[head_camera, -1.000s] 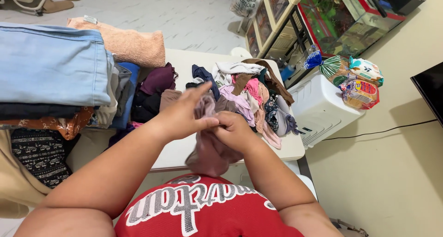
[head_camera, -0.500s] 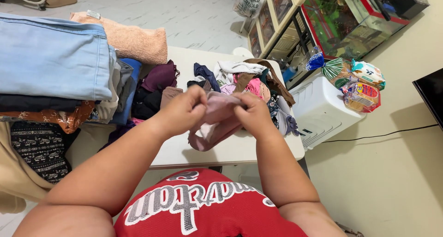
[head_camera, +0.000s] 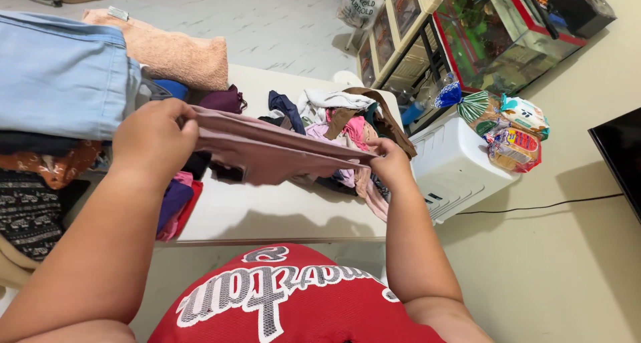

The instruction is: The person folds several pieces of underwear on a white table. They handle each item one at a time, smoothing and folding them into neat rectangles, then stacking them on the left side of the table.

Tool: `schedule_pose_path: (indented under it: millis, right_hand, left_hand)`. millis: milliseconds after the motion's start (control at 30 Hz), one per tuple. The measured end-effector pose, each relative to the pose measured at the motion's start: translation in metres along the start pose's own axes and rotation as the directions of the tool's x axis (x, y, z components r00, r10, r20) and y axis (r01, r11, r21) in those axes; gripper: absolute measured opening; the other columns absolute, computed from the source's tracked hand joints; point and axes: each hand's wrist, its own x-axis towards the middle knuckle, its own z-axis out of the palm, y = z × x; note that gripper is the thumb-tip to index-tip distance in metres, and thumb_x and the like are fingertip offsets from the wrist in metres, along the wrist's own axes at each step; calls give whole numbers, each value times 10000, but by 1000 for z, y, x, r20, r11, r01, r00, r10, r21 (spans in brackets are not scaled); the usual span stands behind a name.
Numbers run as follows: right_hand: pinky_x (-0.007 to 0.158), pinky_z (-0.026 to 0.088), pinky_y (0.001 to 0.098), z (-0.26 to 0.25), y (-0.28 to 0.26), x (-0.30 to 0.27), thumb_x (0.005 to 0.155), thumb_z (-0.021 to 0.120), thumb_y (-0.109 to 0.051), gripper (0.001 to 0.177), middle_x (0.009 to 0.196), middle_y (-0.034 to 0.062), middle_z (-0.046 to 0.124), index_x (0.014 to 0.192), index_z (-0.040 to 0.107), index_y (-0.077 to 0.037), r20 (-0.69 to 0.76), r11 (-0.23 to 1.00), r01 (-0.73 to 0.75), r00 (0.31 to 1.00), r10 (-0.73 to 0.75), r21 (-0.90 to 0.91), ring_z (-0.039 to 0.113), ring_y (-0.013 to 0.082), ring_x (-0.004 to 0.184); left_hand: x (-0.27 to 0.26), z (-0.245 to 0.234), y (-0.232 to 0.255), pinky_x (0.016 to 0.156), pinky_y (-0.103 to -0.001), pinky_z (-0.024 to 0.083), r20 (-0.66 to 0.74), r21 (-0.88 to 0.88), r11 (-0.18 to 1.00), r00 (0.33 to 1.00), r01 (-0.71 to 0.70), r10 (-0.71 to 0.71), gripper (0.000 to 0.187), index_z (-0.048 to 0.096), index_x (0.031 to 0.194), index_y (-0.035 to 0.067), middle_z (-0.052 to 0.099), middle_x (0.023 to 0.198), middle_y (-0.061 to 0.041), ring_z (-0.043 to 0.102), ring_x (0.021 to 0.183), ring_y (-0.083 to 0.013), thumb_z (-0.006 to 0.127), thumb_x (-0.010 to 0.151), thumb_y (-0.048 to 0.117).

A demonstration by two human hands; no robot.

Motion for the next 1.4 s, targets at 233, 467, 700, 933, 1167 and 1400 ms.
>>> schedule_pose_path:
  millis: [233,467,700,933,1167,1400]
  right_hand:
    - [792,555,275,-55,67,39,861,665,69,492,1030,25,648,1304,677,-144,537,886,280,714,-449,369,637,133,941]
    - [918,508,312,-88,99,70,820,480,59,375,1027,27,713,917,793,-122,413,752,565,629,-659,340,656,162,996]
    - [917,503,292,-99,89,66,751,467,-25,421,1064,-14,759,930,826,-156,383,910,413,848,-367,-42,679,145,1031]
    - [890,521,274,-110,97,74,854,672,-115,164,966,-4,769,897,831,-114,361,730,682,671,-648,42,696,126,957]
    - [815,483,299,-100,107,87,845,826,-211,115,929,6,711,818,762,-119,393,647,762,586,-708,30,651,149,883]
    - [912,539,377,-39,139,128,892,726,-156,149,971,60,706,763,659,-121,201,591,478,642,-740,649,678,196,971]
  left_hand:
    - [6,23,36,754,-595,514,278,191,967,936,169,-219,270,560,1218,109,737,1071,-229,676,976,-504,465,983,202]
    - [-20,21,69,780,-426,443,518,-61,988,842,-140,151,248,573,1002,166,668,958,-98,606,873,-283,489,783,86]
    - [-46,52,77,981,-330,491,394,-475,787,704,-394,591,543,783,1147,224,721,1141,1,667,1099,-168,435,806,-16]
    - [-75,12,125,718,-365,455,727,194,964,686,-184,-15,278,756,871,222,742,913,23,645,788,-196,482,836,258]
    - [-91,13,84,692,-307,515,687,-84,992,715,-99,129,268,810,879,176,654,1148,74,690,822,-141,767,844,438]
    - [-101,29,38,758,-311,555,190,-853,468,697,-231,691,222,831,956,85,723,946,-39,690,821,-152,715,910,269]
